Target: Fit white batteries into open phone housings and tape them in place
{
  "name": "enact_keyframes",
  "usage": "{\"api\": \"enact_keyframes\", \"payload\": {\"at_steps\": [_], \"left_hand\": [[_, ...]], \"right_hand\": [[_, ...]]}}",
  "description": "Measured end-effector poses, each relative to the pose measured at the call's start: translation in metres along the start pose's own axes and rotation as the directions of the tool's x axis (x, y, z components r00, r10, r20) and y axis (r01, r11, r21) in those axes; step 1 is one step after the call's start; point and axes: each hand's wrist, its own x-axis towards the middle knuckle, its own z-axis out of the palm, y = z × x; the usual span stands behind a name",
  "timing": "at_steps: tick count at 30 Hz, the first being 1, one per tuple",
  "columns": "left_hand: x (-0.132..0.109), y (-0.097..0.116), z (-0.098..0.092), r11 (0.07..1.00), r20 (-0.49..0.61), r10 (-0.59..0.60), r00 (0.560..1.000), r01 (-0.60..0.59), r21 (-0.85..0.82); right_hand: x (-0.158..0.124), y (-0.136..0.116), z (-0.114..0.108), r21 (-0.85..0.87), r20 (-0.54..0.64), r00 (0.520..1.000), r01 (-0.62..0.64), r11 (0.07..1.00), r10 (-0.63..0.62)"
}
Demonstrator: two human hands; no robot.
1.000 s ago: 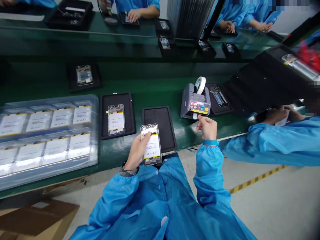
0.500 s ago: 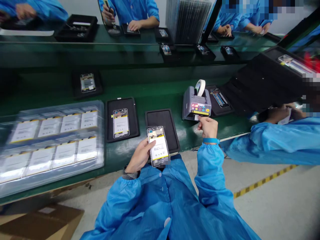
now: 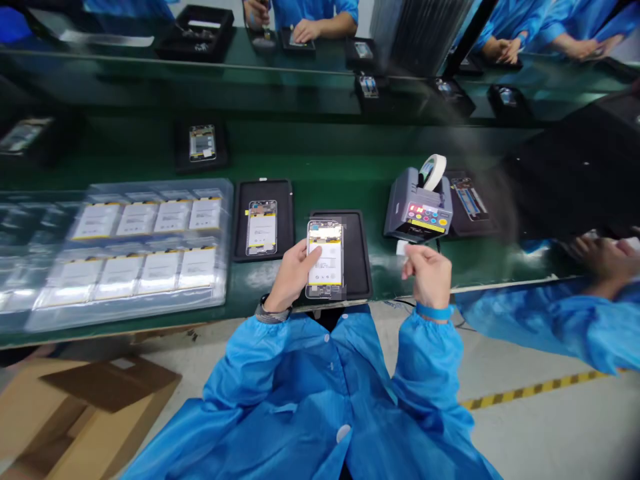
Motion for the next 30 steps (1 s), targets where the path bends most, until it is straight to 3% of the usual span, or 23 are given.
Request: {"api": "enact_keyframes", "payload": {"at_steps": [4, 7, 12, 30], "left_hand": [[0.001, 0.003, 0.006, 0.993, -0.019, 0.117, 0.993, -0.116, 0.038], [0.001, 0.005, 0.010, 0.979, -0.045, 0.197, 0.979, -0.194, 0.065], [-0.002, 0.010, 0.013, 0.961, -0.060, 0.269, 0.961, -0.263, 0.089], [-0.007, 0.018, 0.013, 0.952, -0.066, 0.299, 0.952, -0.293, 0.087]], "right_hand": [[-0.065, -0.004, 0.037, -0.057, 0.261, 0.963, -0.047, 0.997, 0.060], [-0.090, -0.005, 0.062, -0.067, 0.289, 0.957, -0.024, 0.997, 0.042], [-0.094, -0.004, 0.080, -0.068, 0.254, 0.967, 0.040, 0.997, -0.022], [-0.100, 0.000, 0.085, -0.159, 0.231, 0.969, 0.129, 0.979, -0.090]]}}
